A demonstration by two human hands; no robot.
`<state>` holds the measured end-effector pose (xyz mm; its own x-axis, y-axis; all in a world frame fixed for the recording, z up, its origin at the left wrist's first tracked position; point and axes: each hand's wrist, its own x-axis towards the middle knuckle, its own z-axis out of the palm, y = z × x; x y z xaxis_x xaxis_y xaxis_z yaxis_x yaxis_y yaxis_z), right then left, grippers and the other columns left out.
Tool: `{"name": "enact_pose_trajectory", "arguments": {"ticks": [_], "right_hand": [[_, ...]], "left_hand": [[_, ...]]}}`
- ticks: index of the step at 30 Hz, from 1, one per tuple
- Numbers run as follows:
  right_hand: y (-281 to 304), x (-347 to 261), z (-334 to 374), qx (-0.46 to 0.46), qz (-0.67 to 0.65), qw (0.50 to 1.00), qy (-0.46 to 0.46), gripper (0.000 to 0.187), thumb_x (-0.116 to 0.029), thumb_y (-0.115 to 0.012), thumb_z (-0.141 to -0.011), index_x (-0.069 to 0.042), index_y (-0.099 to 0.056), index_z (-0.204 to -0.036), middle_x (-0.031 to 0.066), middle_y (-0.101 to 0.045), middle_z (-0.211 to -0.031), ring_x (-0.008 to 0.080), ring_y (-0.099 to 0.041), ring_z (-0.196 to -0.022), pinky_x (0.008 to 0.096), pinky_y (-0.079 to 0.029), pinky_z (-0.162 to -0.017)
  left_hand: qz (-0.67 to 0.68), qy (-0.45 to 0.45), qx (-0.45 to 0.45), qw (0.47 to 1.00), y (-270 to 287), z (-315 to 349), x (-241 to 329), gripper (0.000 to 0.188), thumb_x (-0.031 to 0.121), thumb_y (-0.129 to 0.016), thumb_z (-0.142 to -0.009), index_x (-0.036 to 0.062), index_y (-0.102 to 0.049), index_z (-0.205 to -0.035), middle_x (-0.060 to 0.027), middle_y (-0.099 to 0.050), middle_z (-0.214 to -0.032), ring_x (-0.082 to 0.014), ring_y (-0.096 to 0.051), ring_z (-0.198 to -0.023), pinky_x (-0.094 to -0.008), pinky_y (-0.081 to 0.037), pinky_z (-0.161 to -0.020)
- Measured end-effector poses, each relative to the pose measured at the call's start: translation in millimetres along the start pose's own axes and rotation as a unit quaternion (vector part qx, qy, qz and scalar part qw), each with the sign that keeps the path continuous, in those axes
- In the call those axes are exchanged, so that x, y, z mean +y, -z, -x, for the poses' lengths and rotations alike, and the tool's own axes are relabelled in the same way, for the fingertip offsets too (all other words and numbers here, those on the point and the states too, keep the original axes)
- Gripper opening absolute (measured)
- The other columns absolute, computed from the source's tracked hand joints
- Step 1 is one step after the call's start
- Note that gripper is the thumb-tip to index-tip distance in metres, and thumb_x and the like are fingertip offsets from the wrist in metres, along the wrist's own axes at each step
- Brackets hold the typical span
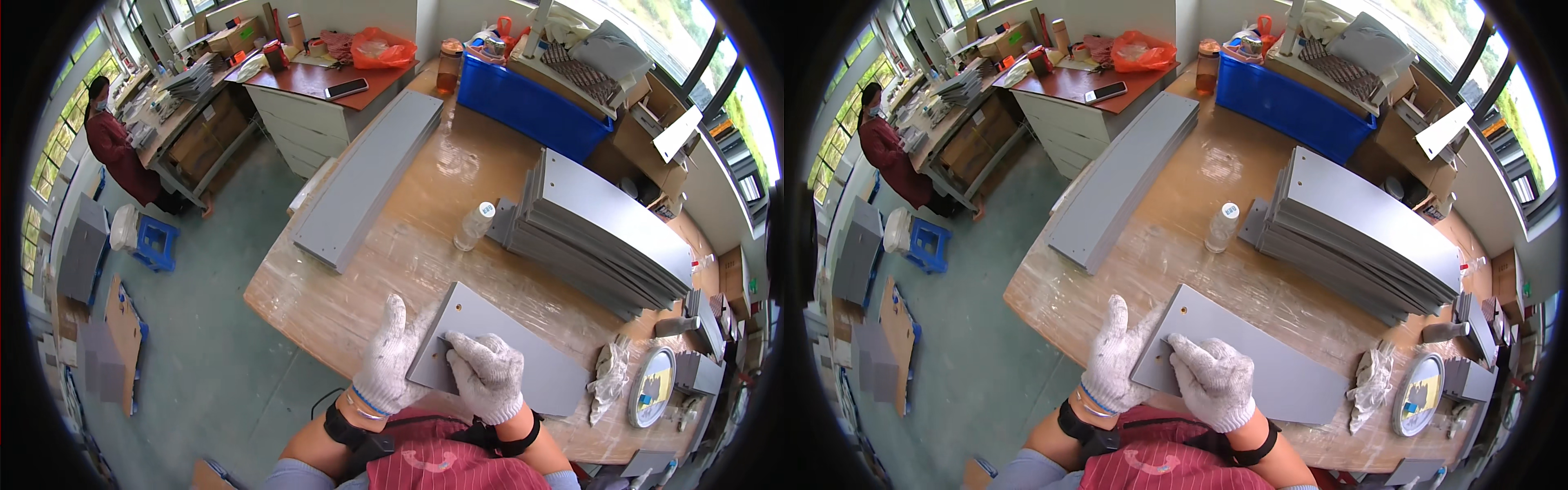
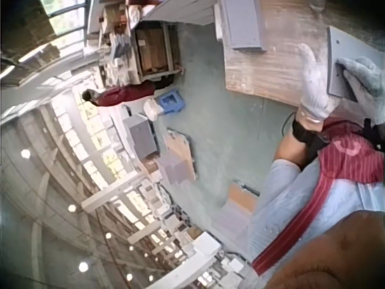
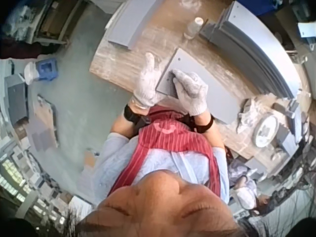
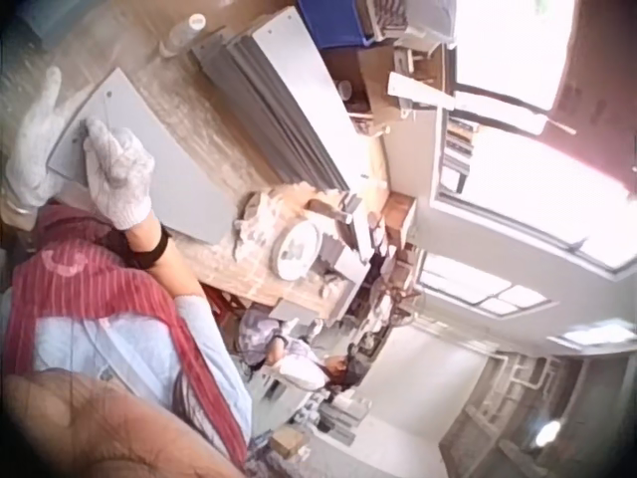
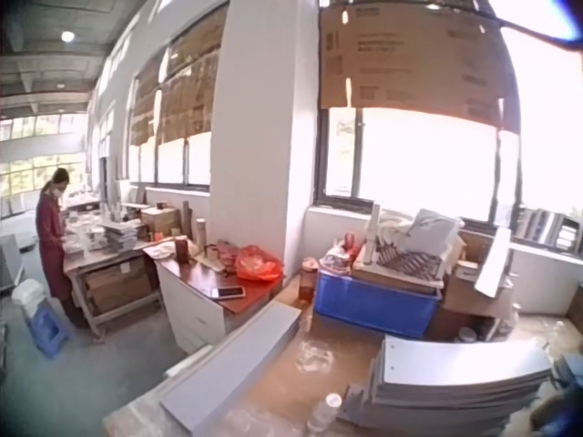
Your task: The person puts on white gloves and uses a blue sanding block to smooth the edges of a grey metal panel. They flip the panel to sand different sides and then wipe the surface with a white cloth. The person repeats this process on multiple panels, stacking the finished ones on the table.
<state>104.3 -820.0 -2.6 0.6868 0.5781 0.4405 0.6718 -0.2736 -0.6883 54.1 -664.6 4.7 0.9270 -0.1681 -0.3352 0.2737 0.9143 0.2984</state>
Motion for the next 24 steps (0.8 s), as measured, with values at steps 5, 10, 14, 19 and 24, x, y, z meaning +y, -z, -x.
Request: {"name": "enact_pose_trajectory", "arguments": {"ticks": [5, 10, 14, 19, 24], "right_hand": [[4.4, -12.9, 0.9, -0.122, -0.009, 0.989, 0.083, 0.024, -0.005, -0.073, -0.078, -0.008, -0.074, -0.102, 0.0068, -0.065, -0.069, 0.0254, -0.064, -0.059, 0.0383, -0.050, -0.052], [-3.3, 4.5, -3.3, 0.022, -0.034, 0.997, -0.066, 0.025, -0.004, -0.073, -0.077, -0.008, -0.074, -0.102, 0.0072, -0.065, -0.069, 0.0258, -0.066, -0.063, 0.0378, -0.053, -0.057], [5.5, -4.4, -4.5, -0.080, -0.024, 0.996, 0.033, 0.029, 0.001, -0.074, -0.074, -0.006, -0.075, -0.102, 0.0109, -0.067, -0.071, 0.0268, -0.067, -0.063, 0.0365, -0.054, -0.058], [1.5, -1.4, -8.5, -0.022, -0.028, 0.999, -0.024, 0.024, -0.005, -0.074, -0.078, -0.008, -0.074, -0.102, 0.0091, -0.064, -0.069, 0.0267, -0.064, -0.059, 0.0370, -0.051, -0.054], [-1.6, -3.7, -11.9, -0.069, -0.047, 0.996, 0.022, 0.023, -0.004, -0.073, -0.078, -0.008, -0.074, -0.101, 0.0100, -0.064, -0.068, 0.0275, -0.065, -0.061, 0.0365, -0.051, -0.054]], "left_hand": [[-0.026, 0.006, 0.005, 1.000, 7.0, -3.9, 0.1, 0.093, 0.075, -0.022, -0.097, 0.0028, -0.027, -0.156, -0.0191, -0.044, -0.150, -0.0329, -0.047, -0.135, -0.0451, -0.037, -0.113], [0.002, -0.015, -0.006, 1.000, 8.9, -6.1, 2.0, 0.094, 0.075, -0.024, -0.097, 0.0014, -0.028, -0.155, -0.0192, -0.045, -0.149, -0.0326, -0.046, -0.136, -0.0445, -0.037, -0.114], [0.012, 0.004, -0.023, 1.000, 11.6, -9.5, 2.5, 0.093, 0.074, -0.024, -0.097, 0.0026, -0.027, -0.156, -0.0185, -0.045, -0.149, -0.0320, -0.046, -0.136, -0.0443, -0.036, -0.115], [0.009, -0.015, -0.027, 0.999, 10.8, -10.9, 1.8, 0.093, 0.074, -0.022, -0.098, 0.0017, -0.027, -0.156, -0.0187, -0.045, -0.149, -0.0312, -0.046, -0.136, -0.0432, -0.036, -0.114], [-0.010, -0.010, -0.015, 1.000, 13.1, -11.9, 3.6, 0.093, 0.074, -0.022, -0.098, 0.0014, -0.027, -0.156, -0.0186, -0.045, -0.149, -0.0309, -0.046, -0.136, -0.0429, -0.035, -0.115]]}}
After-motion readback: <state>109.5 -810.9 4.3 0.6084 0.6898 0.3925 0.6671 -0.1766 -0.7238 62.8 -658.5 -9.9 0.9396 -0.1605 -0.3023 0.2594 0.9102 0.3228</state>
